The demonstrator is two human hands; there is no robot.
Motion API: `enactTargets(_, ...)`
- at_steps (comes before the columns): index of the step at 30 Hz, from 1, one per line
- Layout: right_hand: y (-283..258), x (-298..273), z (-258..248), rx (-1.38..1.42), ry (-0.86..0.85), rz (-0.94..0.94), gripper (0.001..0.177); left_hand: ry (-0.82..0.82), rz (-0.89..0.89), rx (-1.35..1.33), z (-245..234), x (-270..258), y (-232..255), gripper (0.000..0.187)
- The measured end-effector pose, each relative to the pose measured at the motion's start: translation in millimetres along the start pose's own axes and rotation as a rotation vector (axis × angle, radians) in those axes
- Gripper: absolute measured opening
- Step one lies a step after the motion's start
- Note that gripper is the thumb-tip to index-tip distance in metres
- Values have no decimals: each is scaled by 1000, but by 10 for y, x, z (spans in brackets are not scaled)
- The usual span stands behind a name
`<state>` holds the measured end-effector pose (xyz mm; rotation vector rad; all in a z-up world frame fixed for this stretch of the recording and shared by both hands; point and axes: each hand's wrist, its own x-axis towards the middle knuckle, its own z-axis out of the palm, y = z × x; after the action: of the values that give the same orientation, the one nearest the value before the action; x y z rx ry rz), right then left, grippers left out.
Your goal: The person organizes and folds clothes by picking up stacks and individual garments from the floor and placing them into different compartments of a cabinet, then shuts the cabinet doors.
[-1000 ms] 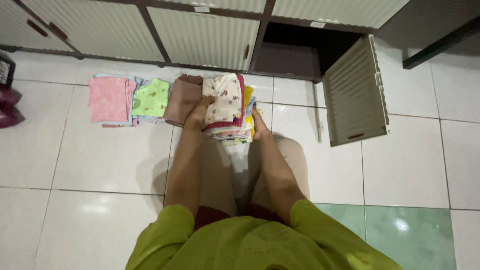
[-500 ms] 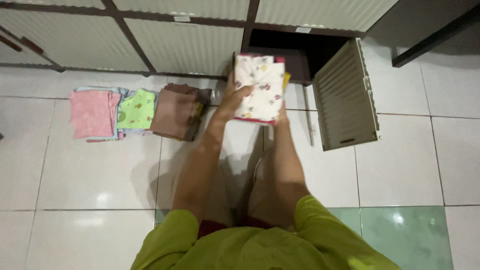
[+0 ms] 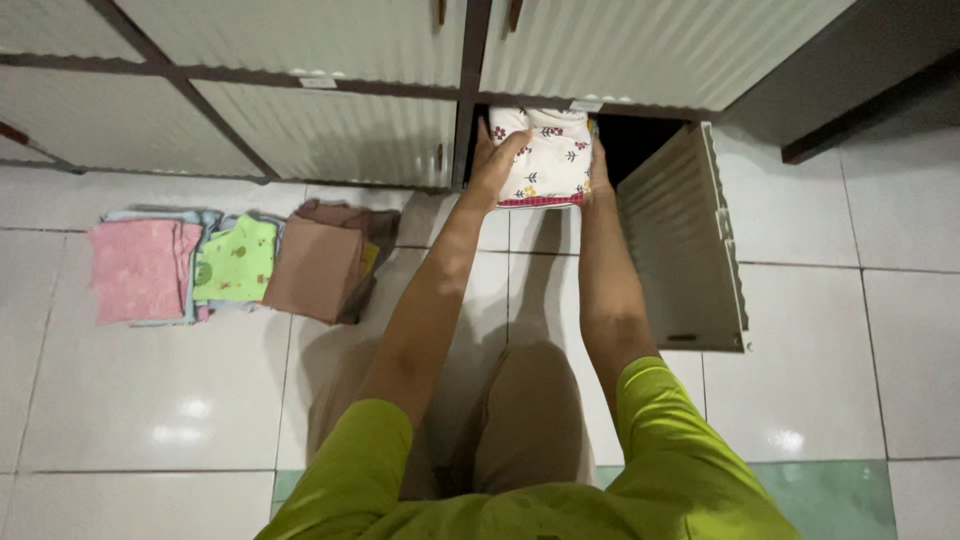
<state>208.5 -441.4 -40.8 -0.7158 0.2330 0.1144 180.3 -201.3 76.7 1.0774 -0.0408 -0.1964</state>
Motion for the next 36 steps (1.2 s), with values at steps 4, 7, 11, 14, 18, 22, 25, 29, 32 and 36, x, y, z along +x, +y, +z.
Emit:
enactTargets(4,-14,258,-19,-17,16,-3,55,80,-73,228,16,339,-154,92)
enactTargets(7,-40,261,-109,-53,70,-20,46,185,-174,327,12,621,-282,88)
enactTargets(11,-65,103,-152,-158,207,-134,34,69,-270,245,-122,807,-435,64)
enactTargets(14,53,-217,-131,-363,522,-424,25,99,-168,266,-138,913,-718,60)
enactTargets(18,542,-765,-55,-453,791,-504,14,109,-12,284,57,1161,-864,56)
enactTargets(22,938,-932,323,129,514,72,4,96,-236,172,123,1197,-970,47)
enactTargets(25,1045,-801,588,217,481,90,8,126,-181,247,84,1210,-920,47)
enactTargets(29,1057,-600,669,46,564,-112,12,92,-65,191,65,1180,-865,49)
enactTargets(32,1054,-504,685,-131,651,-338,40,91,-87,184,115,1183,-878,49)
enactTargets(36,868,-416,528,-287,624,-365,35,74,-104,189,105,1226,-898,49)
